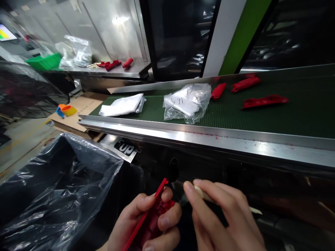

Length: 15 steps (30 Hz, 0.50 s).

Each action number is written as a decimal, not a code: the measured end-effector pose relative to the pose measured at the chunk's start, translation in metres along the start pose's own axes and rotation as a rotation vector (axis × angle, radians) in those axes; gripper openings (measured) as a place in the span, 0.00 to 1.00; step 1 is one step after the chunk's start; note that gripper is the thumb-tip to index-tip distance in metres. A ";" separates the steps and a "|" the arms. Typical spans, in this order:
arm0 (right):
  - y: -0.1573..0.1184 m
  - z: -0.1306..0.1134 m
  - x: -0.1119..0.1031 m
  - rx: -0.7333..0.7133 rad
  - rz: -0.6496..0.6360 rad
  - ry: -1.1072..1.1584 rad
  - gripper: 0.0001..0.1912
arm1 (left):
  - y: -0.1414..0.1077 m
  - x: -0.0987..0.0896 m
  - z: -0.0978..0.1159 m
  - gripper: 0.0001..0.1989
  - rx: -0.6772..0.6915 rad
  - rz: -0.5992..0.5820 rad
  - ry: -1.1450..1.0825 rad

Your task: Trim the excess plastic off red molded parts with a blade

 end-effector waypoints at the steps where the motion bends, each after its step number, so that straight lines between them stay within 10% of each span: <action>1: 0.000 -0.002 0.002 -0.032 -0.040 0.017 0.28 | 0.001 0.001 0.000 0.17 -0.014 -0.011 -0.001; 15: -0.007 0.004 0.001 -0.103 -0.163 -0.022 0.26 | 0.008 0.009 -0.004 0.18 0.012 -0.035 0.023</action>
Point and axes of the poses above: each hand's wrist, its own y-axis towards the middle knuckle, its own x-axis out of the palm, z = x × y, the point moved 2 cm from there along y, towards the middle knuckle, and after that the axes turned 14 degrees about z, right-handed, at the moved point
